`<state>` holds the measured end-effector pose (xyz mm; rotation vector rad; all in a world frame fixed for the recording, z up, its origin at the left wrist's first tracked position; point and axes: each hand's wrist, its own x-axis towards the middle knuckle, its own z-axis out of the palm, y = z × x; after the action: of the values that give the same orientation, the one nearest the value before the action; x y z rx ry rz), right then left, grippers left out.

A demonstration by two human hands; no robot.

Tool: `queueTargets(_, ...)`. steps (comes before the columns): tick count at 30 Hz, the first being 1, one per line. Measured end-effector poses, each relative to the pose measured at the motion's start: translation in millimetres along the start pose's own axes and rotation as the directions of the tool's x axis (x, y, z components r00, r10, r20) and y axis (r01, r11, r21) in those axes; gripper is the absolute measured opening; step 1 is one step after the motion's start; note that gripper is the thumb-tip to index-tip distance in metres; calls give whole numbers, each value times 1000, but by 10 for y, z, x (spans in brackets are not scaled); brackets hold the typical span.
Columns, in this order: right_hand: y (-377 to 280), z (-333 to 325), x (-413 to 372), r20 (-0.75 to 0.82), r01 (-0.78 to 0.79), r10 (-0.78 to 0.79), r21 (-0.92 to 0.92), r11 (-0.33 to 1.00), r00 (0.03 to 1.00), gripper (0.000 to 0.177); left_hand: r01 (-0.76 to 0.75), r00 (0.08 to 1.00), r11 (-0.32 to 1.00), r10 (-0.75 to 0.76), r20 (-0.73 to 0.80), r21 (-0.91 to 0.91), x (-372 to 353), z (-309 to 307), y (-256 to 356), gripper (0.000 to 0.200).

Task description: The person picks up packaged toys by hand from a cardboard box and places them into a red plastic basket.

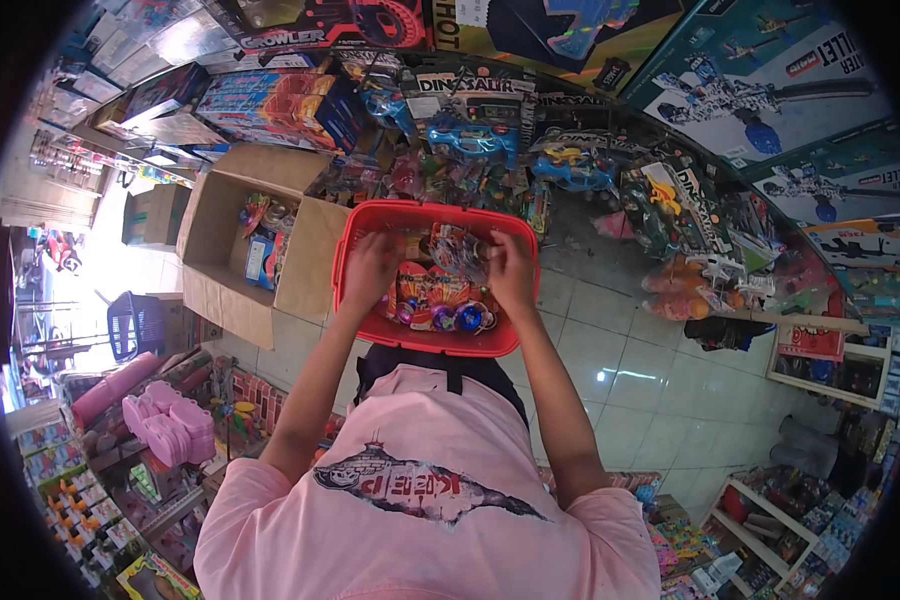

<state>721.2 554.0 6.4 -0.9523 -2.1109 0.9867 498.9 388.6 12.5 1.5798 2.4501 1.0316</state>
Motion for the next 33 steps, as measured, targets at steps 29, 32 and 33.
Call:
queueTargets(29,1294,1018,-1945,72,-654,933,-694,301,352,40,951,16,-172,-805,594,-258,-5184,-507,-1810,36)
queueTargets(32,1099,1395,-2026,158,-641,965,-723,256,208,39,899,80,-162,-853,515,-407,-5263,-683,-2054,35)
queueTargets(33,1015,1568,-2081,251,-629,945,-706,327,210,39,895,107,-121,-876,469,-430,-5243,-795,-2120,36)
